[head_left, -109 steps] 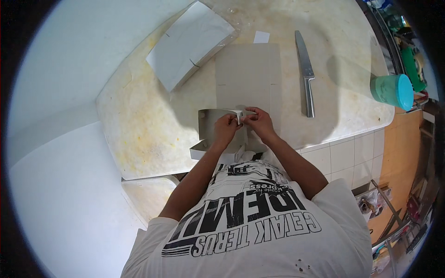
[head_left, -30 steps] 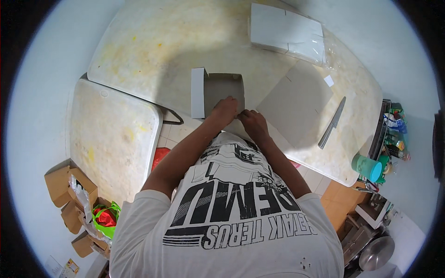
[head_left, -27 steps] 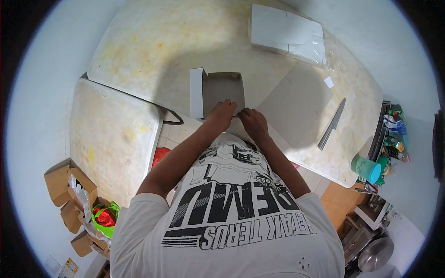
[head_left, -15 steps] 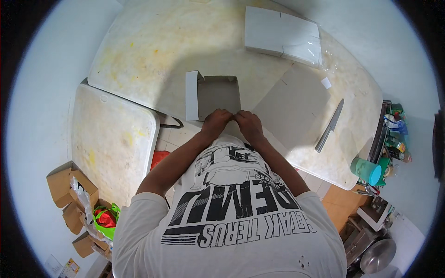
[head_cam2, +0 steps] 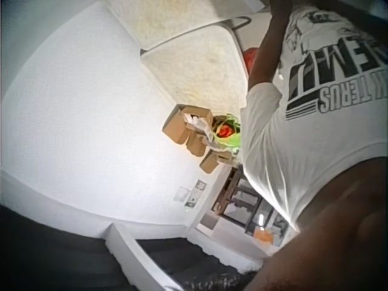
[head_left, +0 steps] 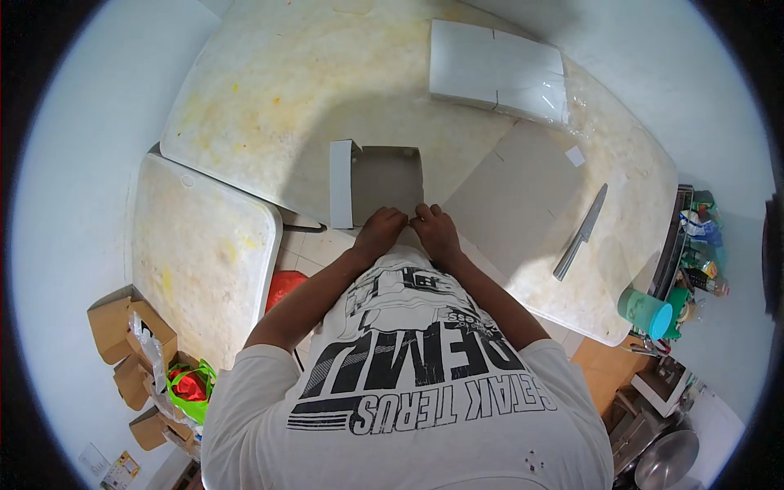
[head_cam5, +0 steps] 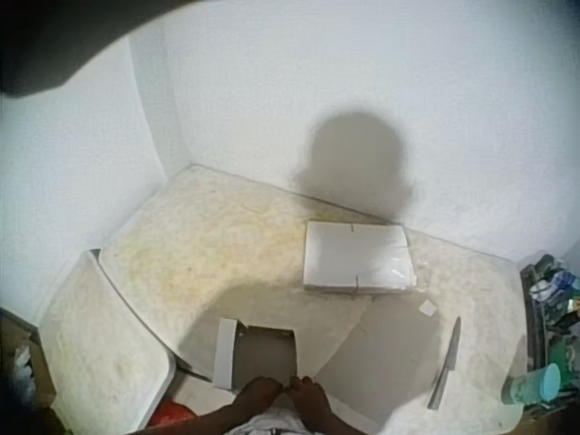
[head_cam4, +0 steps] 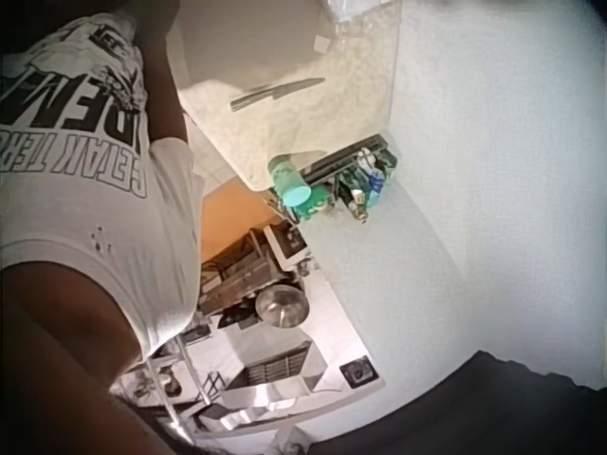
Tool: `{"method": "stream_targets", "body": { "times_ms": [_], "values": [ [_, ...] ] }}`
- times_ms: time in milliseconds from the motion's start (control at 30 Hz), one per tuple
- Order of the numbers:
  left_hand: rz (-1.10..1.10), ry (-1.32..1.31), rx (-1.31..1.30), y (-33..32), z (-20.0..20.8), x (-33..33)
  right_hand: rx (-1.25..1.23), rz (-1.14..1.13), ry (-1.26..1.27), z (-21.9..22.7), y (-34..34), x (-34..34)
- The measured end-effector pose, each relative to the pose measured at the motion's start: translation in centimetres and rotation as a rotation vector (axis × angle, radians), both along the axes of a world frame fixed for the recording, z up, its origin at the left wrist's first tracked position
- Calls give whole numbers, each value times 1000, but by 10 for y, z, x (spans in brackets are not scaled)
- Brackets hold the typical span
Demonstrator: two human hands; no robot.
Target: The person assembles cardboard boxes by hand on a counter, folding the side flaps and tucking them into the main body to form a rectangular box and then setting the completed box aside.
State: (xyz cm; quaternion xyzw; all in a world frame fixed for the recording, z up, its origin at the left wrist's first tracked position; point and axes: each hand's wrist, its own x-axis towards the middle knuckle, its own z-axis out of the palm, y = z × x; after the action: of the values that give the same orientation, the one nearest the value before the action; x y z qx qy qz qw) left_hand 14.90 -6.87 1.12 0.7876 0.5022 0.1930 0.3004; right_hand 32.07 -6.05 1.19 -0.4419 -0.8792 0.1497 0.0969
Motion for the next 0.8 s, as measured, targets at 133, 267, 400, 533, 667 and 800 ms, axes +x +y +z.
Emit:
{"method": "stream_targets", "body": {
  "times_ms": [133, 267, 400, 533, 667, 800],
  "values": [
    [-4, -80, 103, 0, 2, 1, 11, -87, 37, 6, 3, -3],
    [-149, 41, 35, 9, -3, 4, -2, -83, 69, 5, 3, 5],
    [-196, 141, -29, 16, -2, 13, -99, -59, 85, -3, 6, 17],
    [-369, 250, 98, 14, -13, 11, -357, -111, 348, 19, 22, 36],
    [-620, 159, 260, 24, -9, 5, 193, -409, 302, 25, 58, 44],
    [-653, 295, 248, 39, 0, -1, -285, -665, -145, 10, 77, 68]
  ]
}}
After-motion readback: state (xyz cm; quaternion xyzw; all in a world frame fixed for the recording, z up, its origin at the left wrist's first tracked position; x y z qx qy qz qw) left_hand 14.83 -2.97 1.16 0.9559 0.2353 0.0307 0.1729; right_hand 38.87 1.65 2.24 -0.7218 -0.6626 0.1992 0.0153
